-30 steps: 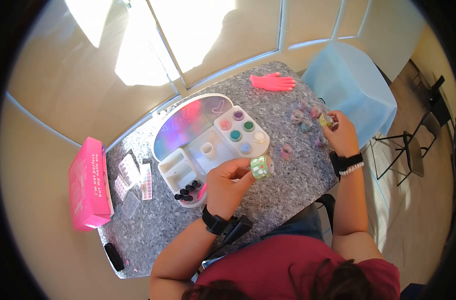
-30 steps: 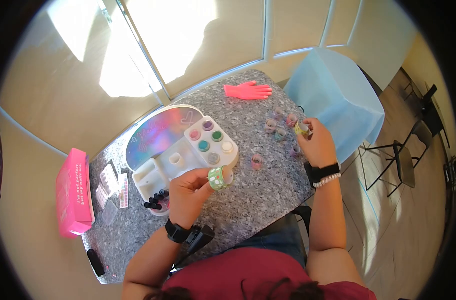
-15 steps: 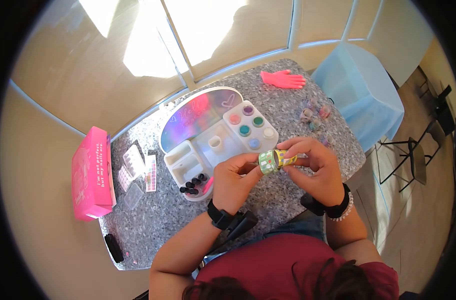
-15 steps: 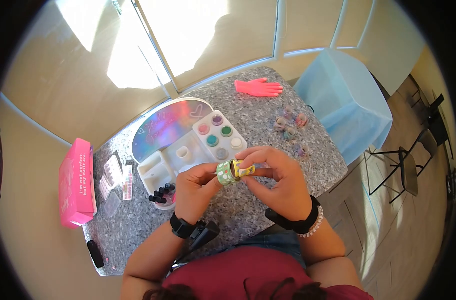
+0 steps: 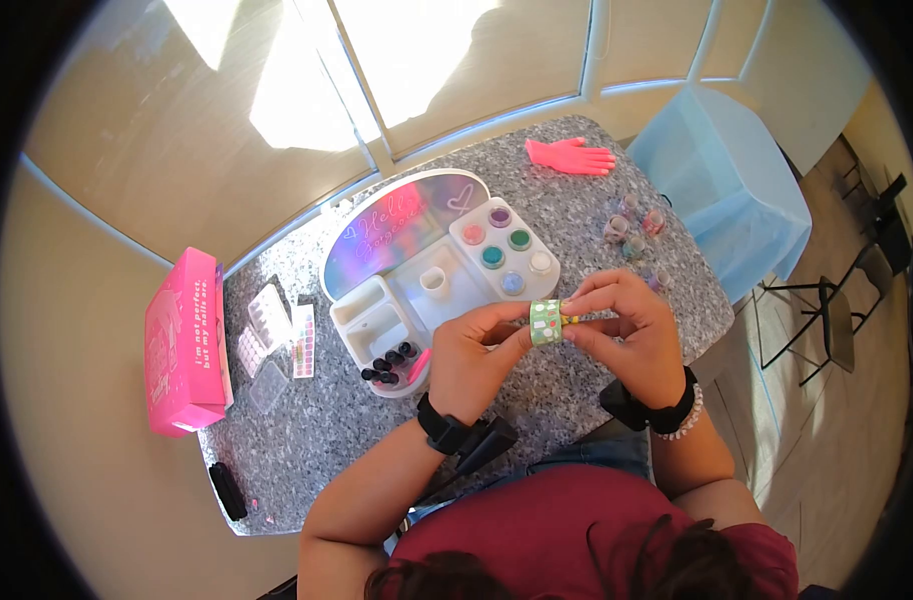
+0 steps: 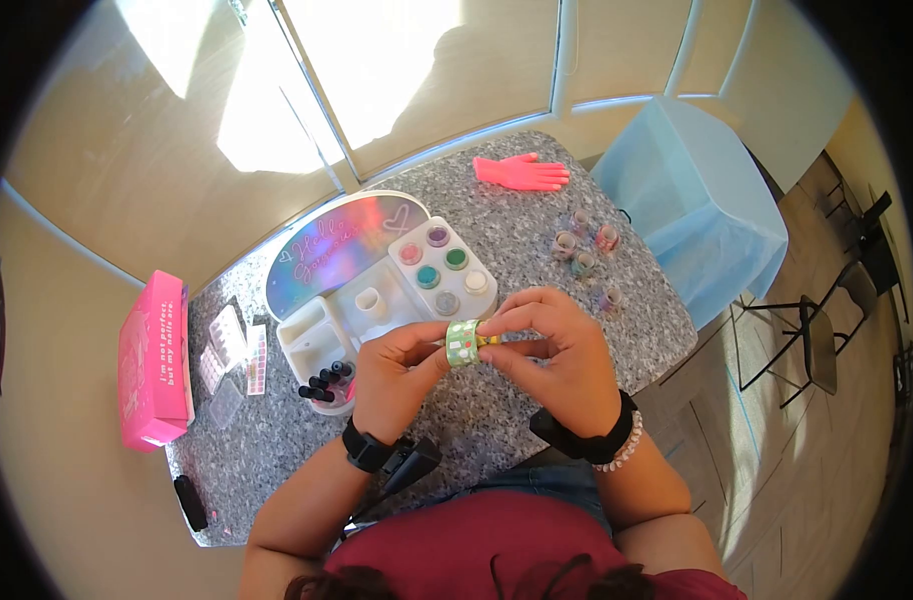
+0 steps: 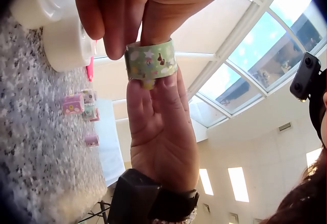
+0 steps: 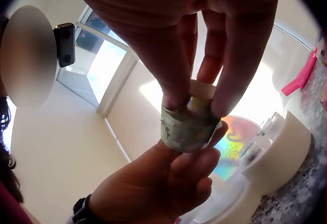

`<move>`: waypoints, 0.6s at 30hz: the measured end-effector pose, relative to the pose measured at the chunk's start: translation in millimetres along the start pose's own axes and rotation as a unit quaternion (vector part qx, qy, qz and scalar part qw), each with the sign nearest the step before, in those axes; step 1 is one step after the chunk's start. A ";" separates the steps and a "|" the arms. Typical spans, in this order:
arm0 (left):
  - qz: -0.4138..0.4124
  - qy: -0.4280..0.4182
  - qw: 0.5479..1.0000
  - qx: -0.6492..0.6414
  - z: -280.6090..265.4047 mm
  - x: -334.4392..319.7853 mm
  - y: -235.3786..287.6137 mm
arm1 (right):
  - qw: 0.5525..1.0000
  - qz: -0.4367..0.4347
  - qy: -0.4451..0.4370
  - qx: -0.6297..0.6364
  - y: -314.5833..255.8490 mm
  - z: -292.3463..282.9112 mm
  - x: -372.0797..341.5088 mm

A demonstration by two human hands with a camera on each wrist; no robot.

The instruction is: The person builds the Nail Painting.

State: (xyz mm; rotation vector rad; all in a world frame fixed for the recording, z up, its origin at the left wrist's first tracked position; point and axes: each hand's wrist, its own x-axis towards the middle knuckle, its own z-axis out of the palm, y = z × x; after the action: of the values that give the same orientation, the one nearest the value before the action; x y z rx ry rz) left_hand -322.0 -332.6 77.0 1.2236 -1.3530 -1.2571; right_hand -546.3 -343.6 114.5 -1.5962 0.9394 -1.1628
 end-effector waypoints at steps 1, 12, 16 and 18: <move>0.004 -0.007 0.999 -0.033 1.1 -0.5 0.2 | 1.000 0.025 0.014 0.009 -1.3 1.2 0.9; 0.029 -0.001 0.994 -0.105 6.1 2.0 -4.7 | 0.999 -0.017 0.030 0.020 13.1 8.4 -1.9; 0.030 -0.005 0.997 -0.071 -3.5 4.5 -7.7 | 0.999 0.001 0.021 0.045 12.0 12.5 -4.9; 0.038 -0.002 0.997 -0.060 -3.6 4.4 -6.2 | 0.998 0.019 0.020 0.060 13.1 12.7 -6.6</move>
State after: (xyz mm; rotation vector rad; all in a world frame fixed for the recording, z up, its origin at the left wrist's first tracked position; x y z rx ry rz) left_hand -318.4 -337.4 71.1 1.0772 -1.2961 -1.2683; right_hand -536.6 -338.3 98.6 -1.4587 0.9049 -1.2060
